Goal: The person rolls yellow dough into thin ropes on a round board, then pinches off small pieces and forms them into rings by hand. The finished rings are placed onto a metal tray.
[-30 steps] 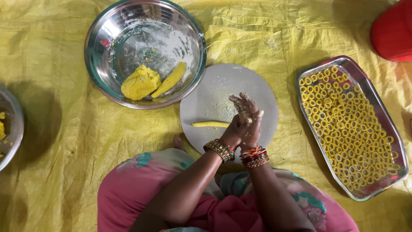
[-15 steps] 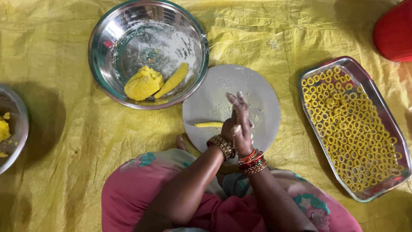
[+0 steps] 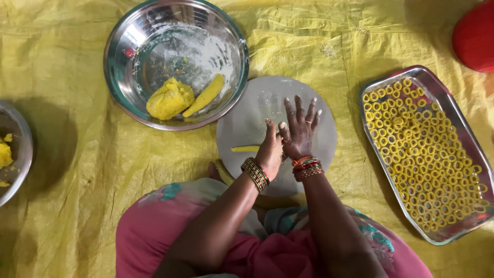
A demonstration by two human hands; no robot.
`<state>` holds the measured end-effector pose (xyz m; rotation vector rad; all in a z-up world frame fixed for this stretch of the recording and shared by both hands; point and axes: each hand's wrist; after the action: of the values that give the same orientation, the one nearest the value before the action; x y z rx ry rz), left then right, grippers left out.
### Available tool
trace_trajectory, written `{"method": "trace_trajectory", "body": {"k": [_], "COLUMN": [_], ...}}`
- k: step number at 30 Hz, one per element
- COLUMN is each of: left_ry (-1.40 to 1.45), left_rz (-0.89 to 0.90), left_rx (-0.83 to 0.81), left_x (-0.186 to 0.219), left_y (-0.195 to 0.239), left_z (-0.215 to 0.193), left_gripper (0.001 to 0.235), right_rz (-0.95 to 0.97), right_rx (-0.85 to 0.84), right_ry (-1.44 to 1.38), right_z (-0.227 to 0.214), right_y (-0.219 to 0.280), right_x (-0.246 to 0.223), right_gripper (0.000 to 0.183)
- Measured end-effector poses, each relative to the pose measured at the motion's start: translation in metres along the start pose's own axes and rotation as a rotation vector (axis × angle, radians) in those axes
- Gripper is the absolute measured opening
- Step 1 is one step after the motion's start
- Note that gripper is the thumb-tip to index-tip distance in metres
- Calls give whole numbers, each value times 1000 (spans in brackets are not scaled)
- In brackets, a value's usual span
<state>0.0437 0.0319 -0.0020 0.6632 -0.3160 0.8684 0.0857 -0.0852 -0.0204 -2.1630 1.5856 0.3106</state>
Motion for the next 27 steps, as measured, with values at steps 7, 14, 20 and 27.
{"method": "trace_trajectory", "body": {"k": [7, 14, 20, 27], "left_ry": [-667, -844, -601, -518], "left_rz": [206, 340, 405, 528], "left_rx": [354, 508, 398, 271], "left_x": [-3, -5, 4, -6], "left_y": [-25, -26, -16, -12], "left_z": [-24, -35, -16, 6], "left_gripper": [84, 27, 39, 67], "right_rz": [334, 554, 464, 393], "right_rx": [-56, 18, -91, -197], "right_ry": [-423, -1108, -2071, -2372], "right_z": [-8, -7, -17, -28], "right_y": [-11, -8, -1, 0], "right_x": [29, 33, 23, -16], "right_gripper": [38, 25, 51, 96]}}
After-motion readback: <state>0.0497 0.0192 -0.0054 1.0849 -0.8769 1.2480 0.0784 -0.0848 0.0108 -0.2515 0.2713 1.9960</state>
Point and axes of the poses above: each hand's wrist, its own y-axis away from the middle knuckle, its own z-axis out of the palm, x = y × z, and after that the axes turned 2 degrees about -x, right-handed
